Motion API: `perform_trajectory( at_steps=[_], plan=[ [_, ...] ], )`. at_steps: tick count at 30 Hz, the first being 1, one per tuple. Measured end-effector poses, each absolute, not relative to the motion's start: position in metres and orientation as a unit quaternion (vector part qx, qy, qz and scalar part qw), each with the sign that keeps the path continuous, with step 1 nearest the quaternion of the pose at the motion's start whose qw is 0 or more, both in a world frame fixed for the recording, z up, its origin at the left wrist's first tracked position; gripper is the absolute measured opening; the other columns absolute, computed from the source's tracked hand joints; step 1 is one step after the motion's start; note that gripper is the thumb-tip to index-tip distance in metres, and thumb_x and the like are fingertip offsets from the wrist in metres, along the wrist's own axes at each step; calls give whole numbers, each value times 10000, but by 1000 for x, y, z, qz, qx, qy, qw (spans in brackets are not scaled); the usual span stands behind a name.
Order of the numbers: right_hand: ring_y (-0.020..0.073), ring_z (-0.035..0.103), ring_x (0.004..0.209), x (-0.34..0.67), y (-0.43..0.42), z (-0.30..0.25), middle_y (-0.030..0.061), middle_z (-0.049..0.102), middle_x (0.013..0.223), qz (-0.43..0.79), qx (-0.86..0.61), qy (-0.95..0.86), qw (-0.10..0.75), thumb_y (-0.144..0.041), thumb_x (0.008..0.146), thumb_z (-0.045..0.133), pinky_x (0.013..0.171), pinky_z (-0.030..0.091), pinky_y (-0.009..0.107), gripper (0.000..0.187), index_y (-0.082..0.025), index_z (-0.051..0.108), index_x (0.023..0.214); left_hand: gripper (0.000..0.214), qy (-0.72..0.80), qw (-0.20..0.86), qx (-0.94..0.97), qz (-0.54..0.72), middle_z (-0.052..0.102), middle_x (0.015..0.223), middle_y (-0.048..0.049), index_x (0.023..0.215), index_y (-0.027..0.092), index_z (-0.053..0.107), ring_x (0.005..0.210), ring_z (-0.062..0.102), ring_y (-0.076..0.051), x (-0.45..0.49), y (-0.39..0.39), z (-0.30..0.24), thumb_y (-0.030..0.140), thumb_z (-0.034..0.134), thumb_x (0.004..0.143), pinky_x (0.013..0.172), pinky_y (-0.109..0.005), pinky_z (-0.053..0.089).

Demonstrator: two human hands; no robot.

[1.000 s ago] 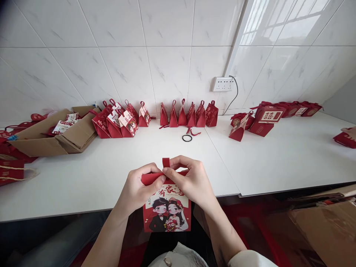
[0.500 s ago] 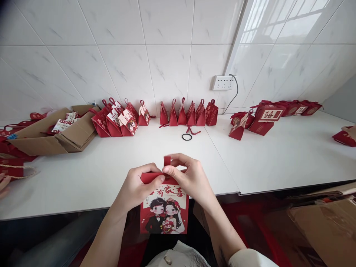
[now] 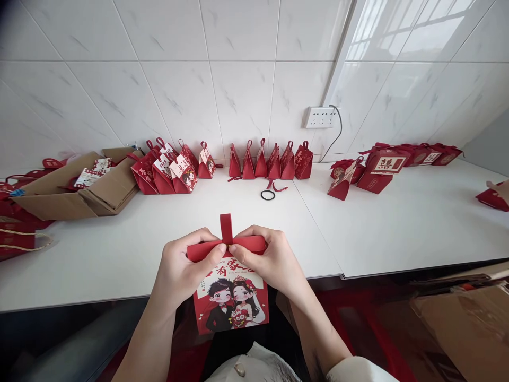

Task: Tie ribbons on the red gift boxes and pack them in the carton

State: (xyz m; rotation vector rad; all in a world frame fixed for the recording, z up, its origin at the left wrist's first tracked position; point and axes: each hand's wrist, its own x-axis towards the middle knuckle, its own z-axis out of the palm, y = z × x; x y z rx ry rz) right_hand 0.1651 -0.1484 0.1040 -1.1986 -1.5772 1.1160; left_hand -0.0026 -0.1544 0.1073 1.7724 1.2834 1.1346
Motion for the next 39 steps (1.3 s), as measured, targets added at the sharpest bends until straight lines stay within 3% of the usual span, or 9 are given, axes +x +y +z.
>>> perform_trajectory(
  at_steps=[7,19,23,29,39],
  plan=[
    [77,447,495,164,-152,104,-24,567,572,435,-473,-627,441,-297,733,639,447,380,181,168,-154,625,647,165,488,296,694,440,576,578,39,628,178,557,518,506,-82,0,-160,110,222,574,787,494,-185,399],
    [73,398,484,166,-150,106,-32,495,569,489,-446,-618,425,-314,773,599,438,328,194,186,-152,603,683,202,488,392,639,446,564,545,34,605,168,569,506,491,-86,0,-154,107,279,592,772,466,-187,379],
    [72,388,490,166,-150,107,-37,487,582,472,-451,-637,410,-290,764,581,444,326,191,140,-159,587,713,203,484,394,639,450,554,539,38,608,166,573,492,471,-78,-2,-151,105,281,598,773,453,-179,368],
    [74,401,497,162,-150,101,-30,518,569,448,-457,-627,445,-346,777,621,452,348,189,238,-159,575,637,173,486,364,657,447,575,574,37,620,168,577,533,497,-82,-1,-153,108,241,594,775,498,-180,387],
    [75,425,499,164,-150,103,-24,530,595,499,-442,-604,436,-315,795,591,453,350,189,182,-153,627,718,190,493,425,618,441,544,554,41,606,162,575,528,469,-78,-1,-150,108,269,610,758,493,-173,379]
  ],
)
